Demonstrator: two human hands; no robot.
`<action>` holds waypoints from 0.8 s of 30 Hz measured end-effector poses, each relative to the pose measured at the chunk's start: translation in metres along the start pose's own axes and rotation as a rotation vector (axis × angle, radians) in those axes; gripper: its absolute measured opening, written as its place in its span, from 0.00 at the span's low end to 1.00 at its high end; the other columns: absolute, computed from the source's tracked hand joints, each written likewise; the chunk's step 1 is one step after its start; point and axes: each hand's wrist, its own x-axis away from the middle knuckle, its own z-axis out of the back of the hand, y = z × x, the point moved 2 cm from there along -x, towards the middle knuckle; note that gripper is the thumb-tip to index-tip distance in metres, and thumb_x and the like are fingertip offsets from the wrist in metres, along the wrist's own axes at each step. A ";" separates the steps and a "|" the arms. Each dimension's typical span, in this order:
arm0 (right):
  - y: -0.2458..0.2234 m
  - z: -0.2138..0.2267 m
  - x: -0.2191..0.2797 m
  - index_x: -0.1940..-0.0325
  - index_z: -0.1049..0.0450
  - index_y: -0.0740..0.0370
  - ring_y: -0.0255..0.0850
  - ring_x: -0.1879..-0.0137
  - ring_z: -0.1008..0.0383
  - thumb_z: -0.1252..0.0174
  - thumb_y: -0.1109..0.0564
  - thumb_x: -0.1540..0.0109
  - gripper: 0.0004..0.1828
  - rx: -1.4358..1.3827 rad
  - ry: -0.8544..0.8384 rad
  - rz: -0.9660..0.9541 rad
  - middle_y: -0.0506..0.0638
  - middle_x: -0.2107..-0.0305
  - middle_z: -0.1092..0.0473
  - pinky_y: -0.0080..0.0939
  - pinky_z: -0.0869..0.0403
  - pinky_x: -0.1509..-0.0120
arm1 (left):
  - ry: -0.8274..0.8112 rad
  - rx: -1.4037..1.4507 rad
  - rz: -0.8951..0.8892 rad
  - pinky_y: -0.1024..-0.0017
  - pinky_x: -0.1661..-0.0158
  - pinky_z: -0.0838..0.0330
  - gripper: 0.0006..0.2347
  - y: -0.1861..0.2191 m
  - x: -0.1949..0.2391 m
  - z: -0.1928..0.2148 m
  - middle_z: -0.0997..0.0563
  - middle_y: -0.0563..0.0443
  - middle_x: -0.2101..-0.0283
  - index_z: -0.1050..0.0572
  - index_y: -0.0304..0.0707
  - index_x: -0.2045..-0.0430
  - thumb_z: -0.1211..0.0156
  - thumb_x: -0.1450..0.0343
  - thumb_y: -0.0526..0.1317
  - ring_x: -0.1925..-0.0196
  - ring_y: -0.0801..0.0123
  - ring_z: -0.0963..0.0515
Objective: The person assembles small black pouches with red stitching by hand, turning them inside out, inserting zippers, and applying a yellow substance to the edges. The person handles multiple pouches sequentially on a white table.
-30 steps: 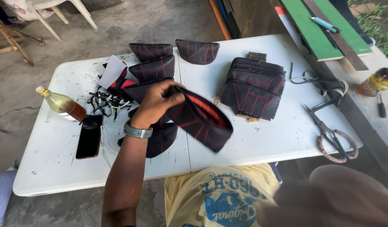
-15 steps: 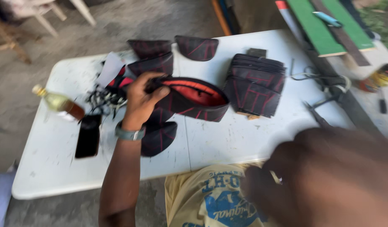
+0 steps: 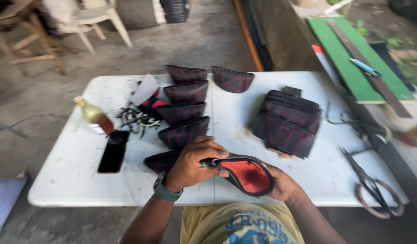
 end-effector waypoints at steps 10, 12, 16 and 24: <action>0.010 0.046 -0.008 0.27 0.44 0.65 0.46 0.38 0.27 0.25 0.49 0.54 0.56 0.092 0.177 -0.076 0.57 0.40 0.32 0.51 0.26 0.36 | 0.071 0.051 0.265 0.66 0.46 0.24 0.19 -0.024 0.034 -0.004 0.21 0.48 0.44 0.19 0.39 0.54 0.24 0.39 0.35 0.47 0.60 0.19; 0.024 0.058 -0.007 0.27 0.43 0.67 0.46 0.45 0.25 0.25 0.51 0.51 0.54 0.104 0.177 -0.026 0.58 0.43 0.30 0.49 0.25 0.45 | 0.110 -0.018 0.265 0.65 0.45 0.26 0.19 -0.023 0.039 -0.009 0.22 0.45 0.44 0.20 0.38 0.52 0.26 0.37 0.33 0.44 0.57 0.20; 0.033 0.071 -0.010 0.31 0.42 0.67 0.44 0.49 0.21 0.27 0.53 0.52 0.49 0.099 0.291 0.014 0.55 0.48 0.27 0.49 0.21 0.48 | 0.182 -0.118 0.331 0.66 0.46 0.26 0.20 -0.026 0.044 -0.016 0.23 0.43 0.46 0.22 0.35 0.50 0.28 0.37 0.33 0.44 0.55 0.21; 0.023 0.056 -0.007 0.26 0.44 0.60 0.43 0.52 0.21 0.31 0.53 0.45 0.47 0.039 0.217 0.122 0.56 0.49 0.29 0.46 0.20 0.53 | 0.078 0.027 0.517 0.68 0.68 0.21 0.10 -0.027 0.077 -0.060 0.14 0.47 0.68 0.19 0.36 0.61 0.31 0.32 0.40 0.71 0.65 0.13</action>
